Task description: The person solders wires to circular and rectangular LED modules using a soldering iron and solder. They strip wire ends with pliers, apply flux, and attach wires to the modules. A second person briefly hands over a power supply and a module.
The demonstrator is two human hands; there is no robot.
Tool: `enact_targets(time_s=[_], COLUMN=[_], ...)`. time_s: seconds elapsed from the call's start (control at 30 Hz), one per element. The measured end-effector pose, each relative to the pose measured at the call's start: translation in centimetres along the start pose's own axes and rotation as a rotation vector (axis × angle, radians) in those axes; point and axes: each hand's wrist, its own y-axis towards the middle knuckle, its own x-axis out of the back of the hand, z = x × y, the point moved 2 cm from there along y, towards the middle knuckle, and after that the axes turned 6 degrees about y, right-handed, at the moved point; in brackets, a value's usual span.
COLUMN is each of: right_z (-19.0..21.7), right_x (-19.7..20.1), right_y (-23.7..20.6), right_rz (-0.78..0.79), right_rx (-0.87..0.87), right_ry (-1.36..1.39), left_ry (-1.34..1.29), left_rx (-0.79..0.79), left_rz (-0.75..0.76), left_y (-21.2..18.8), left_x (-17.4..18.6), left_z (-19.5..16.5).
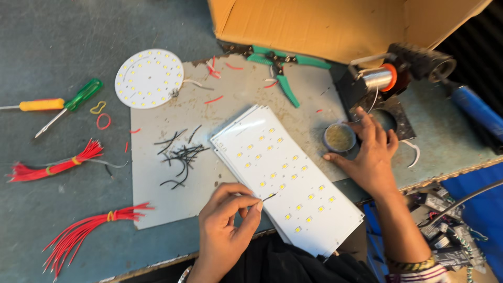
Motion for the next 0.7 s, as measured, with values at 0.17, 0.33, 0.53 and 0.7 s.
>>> enact_targets(time_s=[0.17, 0.33, 0.53, 0.7], right_z=[3.2, 8.2, 10.6, 10.9], right_x=[0.9, 1.4, 1.8, 1.8], right_y=[-1.5, -5.4, -6.0, -6.0], right_rz=[-0.129, 0.093, 0.102, 0.128], right_rx=[0.17, 0.19, 0.352, 0.362], right_ry=[0.266, 0.527, 0.68, 0.683], left_ry=[0.212, 0.328, 0.372, 0.372], left_rx=[-0.259, -0.422, -0.407, -0.401], left_rz=[-0.116, -0.158, -0.165, -0.147], left_y=[0.8, 1.0, 0.8, 0.7], left_x=[-0.5, -1.5, -1.2, -1.1], left_z=[-1.7, -3.3, -3.9, -4.1])
